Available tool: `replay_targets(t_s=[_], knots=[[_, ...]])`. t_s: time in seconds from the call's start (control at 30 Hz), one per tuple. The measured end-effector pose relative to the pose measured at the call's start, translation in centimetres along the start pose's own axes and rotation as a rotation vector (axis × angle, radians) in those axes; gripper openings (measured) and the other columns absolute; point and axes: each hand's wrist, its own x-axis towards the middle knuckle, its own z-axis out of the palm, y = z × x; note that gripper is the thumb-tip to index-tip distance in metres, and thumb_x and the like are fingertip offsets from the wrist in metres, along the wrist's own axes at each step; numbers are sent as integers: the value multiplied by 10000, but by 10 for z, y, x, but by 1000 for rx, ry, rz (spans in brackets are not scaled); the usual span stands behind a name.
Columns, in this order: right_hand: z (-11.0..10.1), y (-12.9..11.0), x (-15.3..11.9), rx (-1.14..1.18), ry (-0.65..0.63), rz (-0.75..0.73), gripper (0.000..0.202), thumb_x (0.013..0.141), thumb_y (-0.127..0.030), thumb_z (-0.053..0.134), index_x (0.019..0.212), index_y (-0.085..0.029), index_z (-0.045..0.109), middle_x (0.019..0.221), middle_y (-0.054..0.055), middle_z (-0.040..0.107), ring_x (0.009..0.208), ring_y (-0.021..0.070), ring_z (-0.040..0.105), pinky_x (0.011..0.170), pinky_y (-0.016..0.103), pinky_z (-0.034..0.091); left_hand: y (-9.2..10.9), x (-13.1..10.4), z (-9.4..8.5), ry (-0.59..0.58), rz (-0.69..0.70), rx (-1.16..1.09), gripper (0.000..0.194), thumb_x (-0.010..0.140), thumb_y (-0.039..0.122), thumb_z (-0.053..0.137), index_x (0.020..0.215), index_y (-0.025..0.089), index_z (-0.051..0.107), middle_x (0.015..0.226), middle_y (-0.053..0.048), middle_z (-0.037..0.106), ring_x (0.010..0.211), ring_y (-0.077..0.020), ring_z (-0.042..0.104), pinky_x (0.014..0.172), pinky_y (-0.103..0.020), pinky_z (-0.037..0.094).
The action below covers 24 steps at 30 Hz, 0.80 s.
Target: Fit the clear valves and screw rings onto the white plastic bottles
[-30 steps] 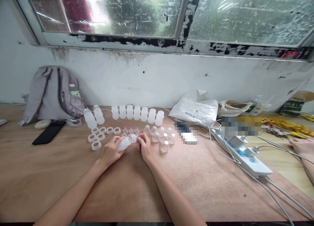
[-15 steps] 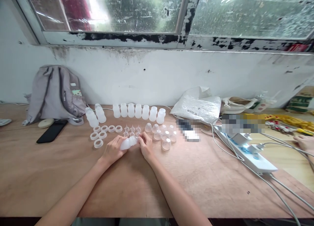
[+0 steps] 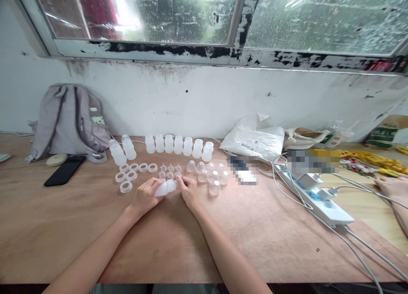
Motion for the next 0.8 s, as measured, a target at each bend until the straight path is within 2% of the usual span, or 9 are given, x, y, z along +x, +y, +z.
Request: replay_targets(t_s=[0.1, 0.27, 0.5, 0.7, 0.8], knots=[[-1, 1, 1, -8, -51, 25, 470, 760, -504, 441, 442, -185, 305, 440, -49, 249, 430, 71, 227, 419, 231, 177, -1, 0, 0, -1, -6, 2, 391, 710, 202, 536, 1092, 241, 467, 935, -42, 561, 818, -182, 555, 668, -272, 441], [-6, -2, 2, 9, -120, 41, 387, 790, -466, 426, 527, -186, 378, 468, -47, 356, 443, 82, 310, 423, 215, 230, -3, 0, -1, 3, -26, 8, 384, 716, 221, 540, 1092, 236, 467, 935, -42, 564, 822, -186, 557, 662, -272, 441], [-7, -7, 2, -21, -121, 12, 431, 783, -471, 428, 477, -184, 330, 460, -48, 286, 443, 79, 273, 428, 225, 202, -2, 1, -2, -17, -9, -3, 378, 715, 213, 532, 1087, 242, 469, 930, -40, 567, 814, -181, 563, 659, -263, 441], [-8, -5, 2, 48, -167, 51, 368, 775, -450, 459, 533, -189, 370, 488, -47, 359, 454, 86, 320, 423, 212, 243, 0, 1, -4, -14, -41, -49, 351, 718, 223, 536, 1064, 239, 483, 932, -43, 572, 829, -187, 562, 655, -267, 442], [-8, -6, 2, 77, -150, 75, 374, 768, -439, 478, 513, -188, 369, 472, -51, 341, 439, 83, 310, 416, 212, 249, 4, 2, -4, -8, -118, -171, 325, 715, 268, 550, 1035, 249, 494, 923, -28, 574, 835, -187, 563, 668, -274, 442]])
